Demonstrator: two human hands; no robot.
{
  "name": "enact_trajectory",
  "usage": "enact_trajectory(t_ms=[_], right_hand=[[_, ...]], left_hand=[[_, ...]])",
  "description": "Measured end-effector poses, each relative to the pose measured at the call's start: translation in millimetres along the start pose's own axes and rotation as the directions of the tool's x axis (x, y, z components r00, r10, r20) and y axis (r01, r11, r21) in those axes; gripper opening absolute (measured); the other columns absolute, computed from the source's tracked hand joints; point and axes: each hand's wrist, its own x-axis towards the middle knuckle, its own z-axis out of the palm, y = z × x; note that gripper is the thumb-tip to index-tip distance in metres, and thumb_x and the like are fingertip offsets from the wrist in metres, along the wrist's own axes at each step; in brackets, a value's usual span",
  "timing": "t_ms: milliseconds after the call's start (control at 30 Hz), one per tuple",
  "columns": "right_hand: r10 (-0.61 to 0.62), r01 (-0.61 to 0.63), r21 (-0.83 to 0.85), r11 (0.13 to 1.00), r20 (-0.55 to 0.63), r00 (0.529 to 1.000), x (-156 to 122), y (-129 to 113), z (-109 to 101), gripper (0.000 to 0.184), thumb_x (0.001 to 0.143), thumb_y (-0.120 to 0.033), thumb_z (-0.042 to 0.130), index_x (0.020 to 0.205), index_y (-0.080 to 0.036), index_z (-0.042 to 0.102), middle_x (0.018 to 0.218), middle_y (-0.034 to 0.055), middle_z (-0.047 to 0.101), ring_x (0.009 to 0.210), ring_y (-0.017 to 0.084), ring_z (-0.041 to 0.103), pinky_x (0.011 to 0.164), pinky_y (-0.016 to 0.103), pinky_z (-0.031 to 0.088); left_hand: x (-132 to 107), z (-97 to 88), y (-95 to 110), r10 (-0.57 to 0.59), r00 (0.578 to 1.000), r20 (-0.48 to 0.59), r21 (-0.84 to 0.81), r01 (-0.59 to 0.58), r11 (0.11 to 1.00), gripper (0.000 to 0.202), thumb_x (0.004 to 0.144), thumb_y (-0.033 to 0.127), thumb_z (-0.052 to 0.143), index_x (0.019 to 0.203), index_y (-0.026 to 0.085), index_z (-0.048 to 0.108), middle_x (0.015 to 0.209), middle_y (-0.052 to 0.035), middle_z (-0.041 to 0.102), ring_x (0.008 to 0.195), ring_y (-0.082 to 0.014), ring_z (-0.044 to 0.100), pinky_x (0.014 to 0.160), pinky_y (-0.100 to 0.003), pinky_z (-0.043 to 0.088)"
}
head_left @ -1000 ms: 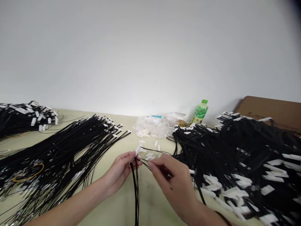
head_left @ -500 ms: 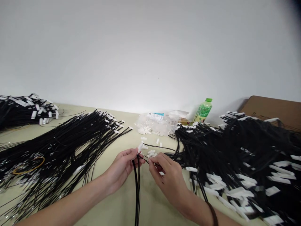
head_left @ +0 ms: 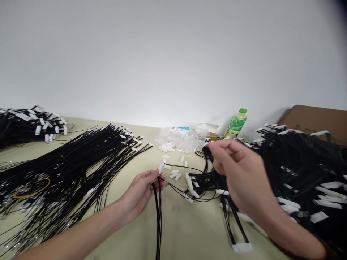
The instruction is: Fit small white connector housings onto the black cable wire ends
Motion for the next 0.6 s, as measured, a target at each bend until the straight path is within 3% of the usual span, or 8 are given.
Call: enact_trajectory(t_ms=[67,200,300,467,533,600], right_hand=[[0.067,-0.062,0.148,0.987,-0.032,0.997,8.3,-12.8,-10.4,0.014,0.077,-0.027,0.061,0.071,-0.017,0.053,0.053,-0.0046,0.032,0.041,0.005,0.027,0.034,0.018,0.021],[0.264,-0.289,0.330,0.899,0.120,0.957,13.4,-37.6,-23.8,0.026,0.077,-0.025,0.061,0.062,-0.018,0.041,0.053,-0.0060,0.023,0.039,0.004,0.018,0.031,0.019,0.016],[0.352,-0.395,0.447,0.802,0.179,0.919,11.4,-51.7,-30.0,0.028,0.075,-0.022,0.063,0.063,-0.018,0.038,0.055,-0.0071,0.020,0.039,0.003,0.015,0.029,0.017,0.018],[0.320,-0.370,0.587,0.720,0.192,0.928,13.0,-61.3,-42.9,0.022,0.075,-0.016,0.062,0.067,-0.017,0.042,0.057,-0.0066,0.023,0.038,0.002,0.013,0.028,0.014,0.022],[0.282,-0.352,0.566,0.746,0.211,0.936,13.8,-60.7,-46.6,0.018,0.077,-0.016,0.061,0.068,-0.017,0.045,0.057,-0.0063,0.025,0.037,0.002,0.012,0.027,0.014,0.019],[0.216,-0.280,0.493,0.824,0.184,0.959,11.6,-58.2,-45.4,0.016,0.079,-0.019,0.060,0.068,-0.017,0.047,0.056,-0.0063,0.025,0.037,0.002,0.014,0.028,0.016,0.018]], left_hand=[[0.0,-1.1,-0.2,0.009,1.000,0.001,0.004,-0.009,1.000,0.013,0.075,0.023,0.059,0.070,0.012,0.063,0.075,-0.0057,0.061,0.066,-0.0136,0.057,0.066,-0.024,0.045],[-1.1,-1.2,-0.3,0.017,1.000,-0.004,0.015,-0.017,1.000,0.013,0.075,0.024,0.059,0.071,0.012,0.062,0.075,-0.0053,0.060,0.066,-0.0130,0.056,0.067,-0.024,0.045],[-3.0,1.2,0.9,0.021,1.000,-0.002,0.024,-0.021,1.000,0.013,0.075,0.025,0.059,0.072,0.012,0.060,0.073,-0.0041,0.059,0.065,-0.0118,0.056,0.066,-0.023,0.045],[-6.0,4.5,2.5,0.033,0.999,-0.004,0.021,-0.033,0.999,0.013,0.076,0.024,0.057,0.072,0.012,0.059,0.071,-0.0032,0.057,0.063,-0.0104,0.053,0.066,-0.022,0.045],[-6.5,4.7,2.3,0.031,0.999,-0.007,0.019,-0.031,0.999,0.013,0.077,0.024,0.057,0.072,0.012,0.059,0.071,-0.0032,0.057,0.063,-0.0104,0.053,0.065,-0.022,0.045],[-6.5,4.3,1.6,0.031,1.000,0.000,0.021,-0.031,0.999,0.014,0.077,0.024,0.057,0.072,0.011,0.059,0.071,-0.0035,0.057,0.063,-0.0105,0.053,0.065,-0.022,0.044]])
